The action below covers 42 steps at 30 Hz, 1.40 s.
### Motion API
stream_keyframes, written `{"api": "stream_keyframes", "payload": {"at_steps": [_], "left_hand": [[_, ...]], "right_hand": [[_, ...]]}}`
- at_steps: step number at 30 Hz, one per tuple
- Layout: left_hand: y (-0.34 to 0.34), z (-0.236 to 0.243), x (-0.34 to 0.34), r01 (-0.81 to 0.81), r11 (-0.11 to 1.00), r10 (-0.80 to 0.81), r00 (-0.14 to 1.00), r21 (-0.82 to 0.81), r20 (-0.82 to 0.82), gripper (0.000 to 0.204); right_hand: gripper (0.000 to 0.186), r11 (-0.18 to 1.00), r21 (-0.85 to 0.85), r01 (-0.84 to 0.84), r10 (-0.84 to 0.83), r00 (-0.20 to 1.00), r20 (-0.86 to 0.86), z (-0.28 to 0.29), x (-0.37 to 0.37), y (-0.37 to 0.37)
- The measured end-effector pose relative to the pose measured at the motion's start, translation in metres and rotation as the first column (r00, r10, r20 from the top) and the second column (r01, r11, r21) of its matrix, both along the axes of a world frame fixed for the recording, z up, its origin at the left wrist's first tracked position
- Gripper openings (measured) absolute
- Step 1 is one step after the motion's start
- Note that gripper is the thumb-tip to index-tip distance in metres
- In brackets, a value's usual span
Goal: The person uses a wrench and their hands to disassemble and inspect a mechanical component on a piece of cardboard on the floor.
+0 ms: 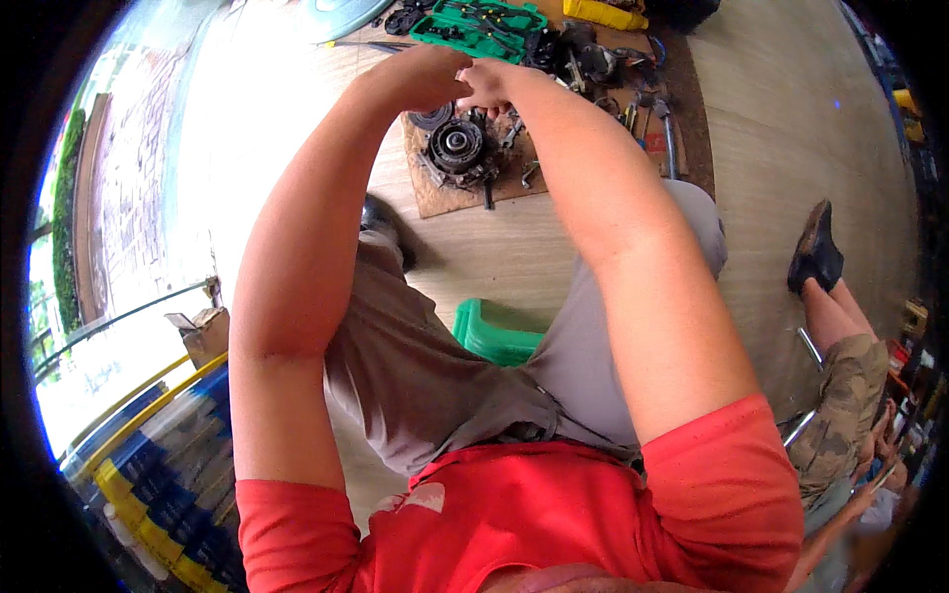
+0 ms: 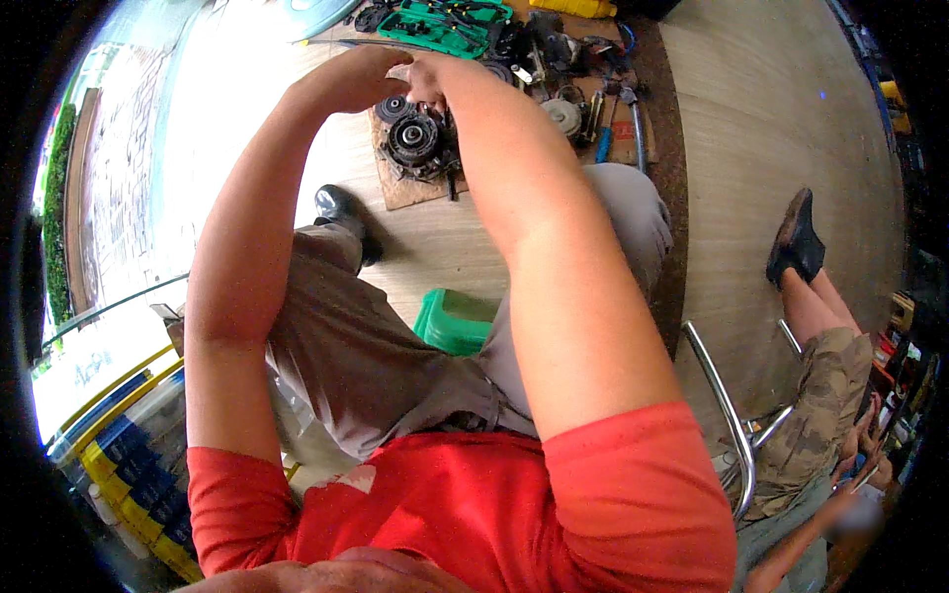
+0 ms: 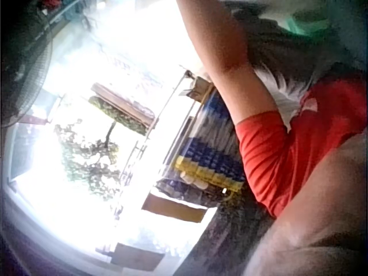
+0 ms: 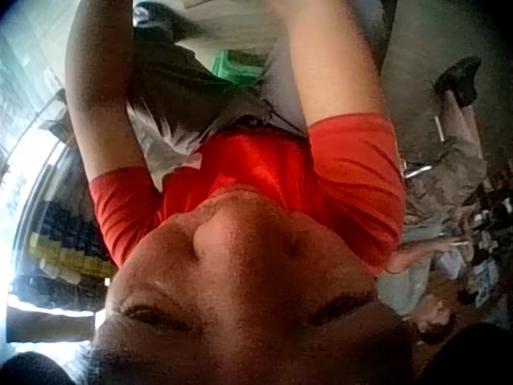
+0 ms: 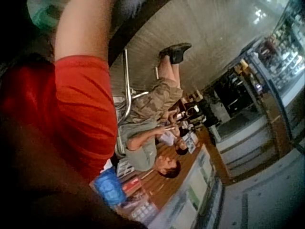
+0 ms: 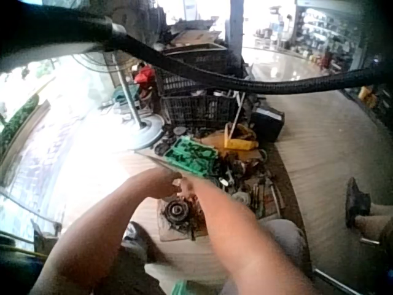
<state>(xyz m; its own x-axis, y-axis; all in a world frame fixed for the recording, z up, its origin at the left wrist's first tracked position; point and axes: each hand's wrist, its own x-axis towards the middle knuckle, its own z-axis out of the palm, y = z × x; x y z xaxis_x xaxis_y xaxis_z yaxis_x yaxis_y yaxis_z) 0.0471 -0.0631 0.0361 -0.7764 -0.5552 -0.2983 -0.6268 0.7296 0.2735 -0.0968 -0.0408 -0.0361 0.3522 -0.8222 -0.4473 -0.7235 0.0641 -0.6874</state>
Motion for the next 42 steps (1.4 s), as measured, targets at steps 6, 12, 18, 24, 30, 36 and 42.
{"api": "stream_keyframes", "payload": {"at_steps": [6, 12, 18, 24, 30, 36, 42], "left_hand": [[0.002, 0.002, -0.004, -0.001, 0.998, 0.002, 1.0, -0.059, 0.022, 0.04], [-0.005, -0.01, -0.001, 0.03, 0.998, -0.03, 0.999, -0.049, -0.011, 0.04], [-0.004, -0.008, -0.001, 0.007, 0.998, -0.008, 1.0, -0.068, -0.013, 0.039], [-0.003, -0.01, 0.007, 0.0, 0.998, 0.0, 1.0, -0.069, -0.003, 0.041], [0.0, -0.003, 0.002, 0.042, 0.992, -0.039, 0.999, -0.123, 0.025, 0.041], [0.0, 0.001, -0.003, 0.038, 0.988, -0.039, 0.999, -0.151, -0.003, 0.038], [-0.004, -0.003, -0.004, 0.029, 0.995, -0.017, 0.993, -0.097, 0.116, 0.033]], "right_hand": [[0.048, 0.993, 0.03, -0.113, 0.113, 0.993, -0.033, -0.017, -0.004, -0.009], [0.035, 0.8, -0.541, -0.26, 0.181, 0.964, -0.195, -0.036, -0.008, -0.013], [0.026, 0.773, -0.606, -0.186, 0.124, 0.982, -0.143, -0.068, -0.008, -0.026], [0.023, 0.931, -0.364, -0.006, 0.036, 0.996, 0.076, -0.055, 0.004, -0.022], [0.036, 0.971, -0.136, 0.199, -0.176, 0.971, 0.163, -0.047, 0.003, -0.021], [0.033, 0.698, -0.627, -0.345, 0.169, 0.931, -0.324, -0.066, -0.021, -0.031], [0.027, 0.874, -0.413, -0.256, 0.035, 0.88, -0.474, -0.043, -0.006, -0.017]]}}
